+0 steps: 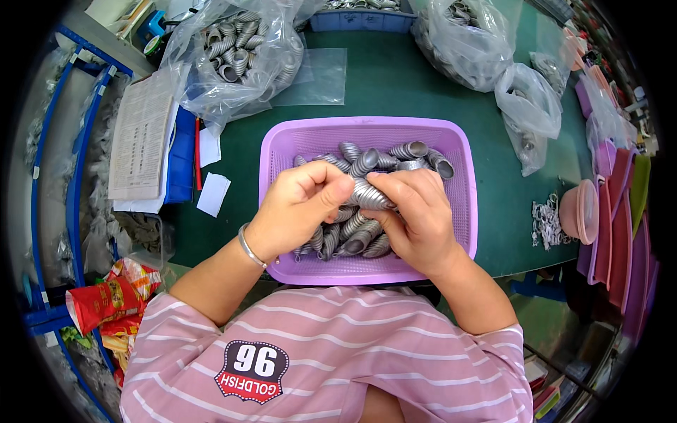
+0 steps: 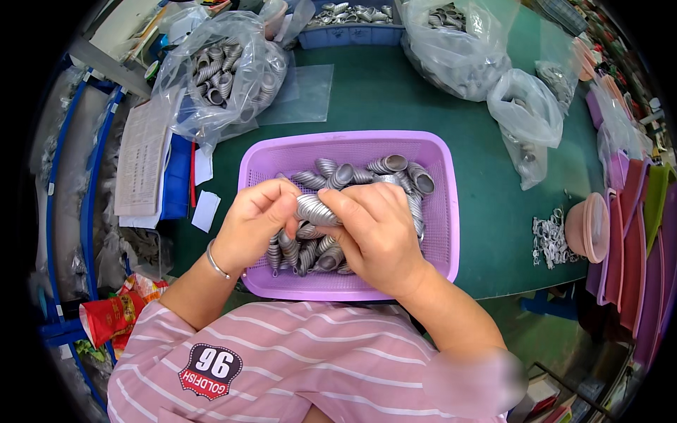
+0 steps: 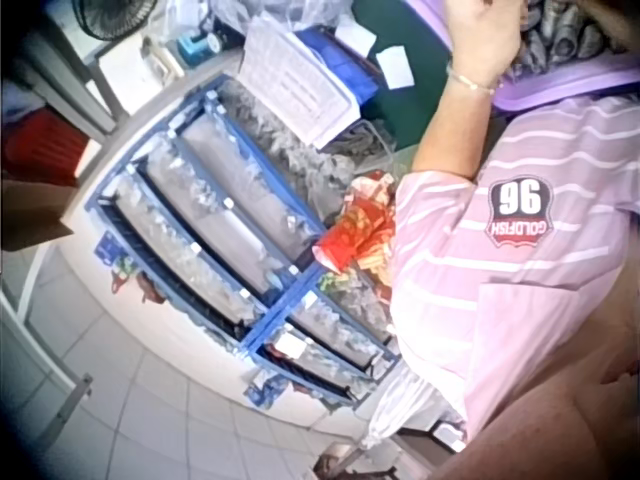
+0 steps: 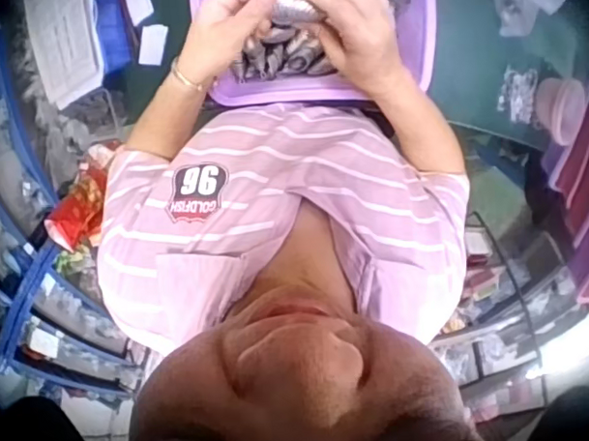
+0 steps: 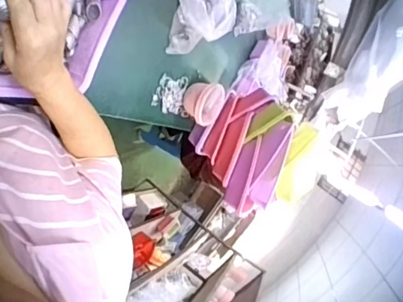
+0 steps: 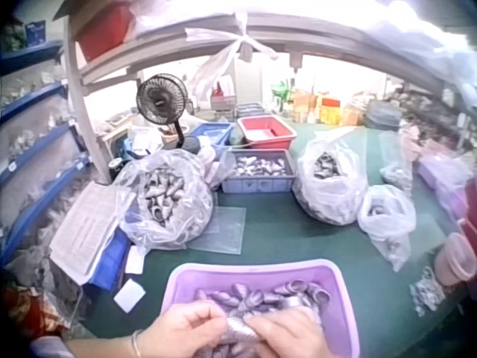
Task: The person sits at a workbench and uses a cylindrical metal tool to polish or deburr the edges of small, silver-colored metal parts held in a purple basket. They handle the parts one by one, rubbing them against the tool, and occasionally inspect them before placing them back in the basket.
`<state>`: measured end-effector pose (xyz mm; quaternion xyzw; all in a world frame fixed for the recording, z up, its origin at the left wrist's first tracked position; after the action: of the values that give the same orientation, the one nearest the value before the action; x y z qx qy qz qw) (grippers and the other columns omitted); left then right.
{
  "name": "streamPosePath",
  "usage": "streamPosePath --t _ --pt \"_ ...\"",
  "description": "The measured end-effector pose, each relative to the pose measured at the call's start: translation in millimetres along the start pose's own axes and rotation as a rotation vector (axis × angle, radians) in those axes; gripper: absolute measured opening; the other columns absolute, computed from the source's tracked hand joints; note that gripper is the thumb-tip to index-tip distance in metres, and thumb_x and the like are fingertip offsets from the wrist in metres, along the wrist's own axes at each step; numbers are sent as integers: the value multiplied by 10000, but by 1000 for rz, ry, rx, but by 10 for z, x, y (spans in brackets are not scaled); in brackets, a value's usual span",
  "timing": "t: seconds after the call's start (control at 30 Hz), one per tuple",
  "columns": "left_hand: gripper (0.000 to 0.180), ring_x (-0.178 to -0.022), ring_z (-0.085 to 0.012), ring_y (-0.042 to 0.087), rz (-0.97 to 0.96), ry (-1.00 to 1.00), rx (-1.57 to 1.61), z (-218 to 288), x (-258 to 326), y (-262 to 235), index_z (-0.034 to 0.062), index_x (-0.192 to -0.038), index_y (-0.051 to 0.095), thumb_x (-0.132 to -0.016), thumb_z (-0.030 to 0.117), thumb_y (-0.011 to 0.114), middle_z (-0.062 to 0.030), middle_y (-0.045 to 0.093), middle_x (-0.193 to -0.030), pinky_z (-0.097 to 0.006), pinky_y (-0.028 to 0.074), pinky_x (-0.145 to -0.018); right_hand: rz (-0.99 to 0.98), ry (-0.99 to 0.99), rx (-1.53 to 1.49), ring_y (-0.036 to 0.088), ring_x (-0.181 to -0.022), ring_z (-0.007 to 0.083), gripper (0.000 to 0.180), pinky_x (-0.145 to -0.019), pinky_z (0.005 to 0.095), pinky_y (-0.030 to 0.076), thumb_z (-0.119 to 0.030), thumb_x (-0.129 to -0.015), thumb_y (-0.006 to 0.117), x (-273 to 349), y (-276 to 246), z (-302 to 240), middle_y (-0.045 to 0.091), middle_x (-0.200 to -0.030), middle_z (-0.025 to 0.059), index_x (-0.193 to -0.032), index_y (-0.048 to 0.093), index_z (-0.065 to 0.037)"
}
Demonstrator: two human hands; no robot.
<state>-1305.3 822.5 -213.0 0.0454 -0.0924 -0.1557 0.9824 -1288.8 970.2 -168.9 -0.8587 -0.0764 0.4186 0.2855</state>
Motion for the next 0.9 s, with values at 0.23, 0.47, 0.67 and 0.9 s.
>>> streamPosePath --t 0.23,0.47,0.67,0.9 --pt "118 -827 -79 523 67 313 -147 182 60 13 -18 -901 655 -860 86 695 -46 556 -946 -198 431 -687 -130 381 -377 613 -772 287 387 -706 356 480 -131 -755 764 54 94 210 645 -894 124 -1087 613 2" --pt "121 -817 -206 554 74 654 -520 424 211 101 14 -836 637 -795 79 730 -89 581 -926 -296 453 -737 -233 254 -301 617 -736 256 351 -692 328 488 -153 -794 742 16 93 125 649 -854 114 -1076 612 9" --pt "180 -839 -256 552 25 880 -598 552 346 181 20 -802 603 -761 106 757 -89 584 -918 -356 454 -761 -322 478 -658 593 -716 106 339 -644 270 467 -149 -814 745 140 180 137 640 -811 57 -1079 618 20" --pt "188 -846 -253 558 34 754 -373 362 432 115 16 -806 603 -769 116 758 -104 584 -926 -358 455 -744 -276 352 -539 570 -722 48 370 -634 244 454 -175 -824 750 92 40 -39 632 -778 27 -1081 612 54"
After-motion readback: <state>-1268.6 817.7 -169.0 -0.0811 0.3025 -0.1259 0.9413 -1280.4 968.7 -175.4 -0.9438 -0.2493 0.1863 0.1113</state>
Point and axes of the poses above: each hand's wrist, its own x-axis away from the middle knuckle, its own y-axis out of the palm, z = x × y, the point moved 8 cm from there along -x, towards the middle knuckle
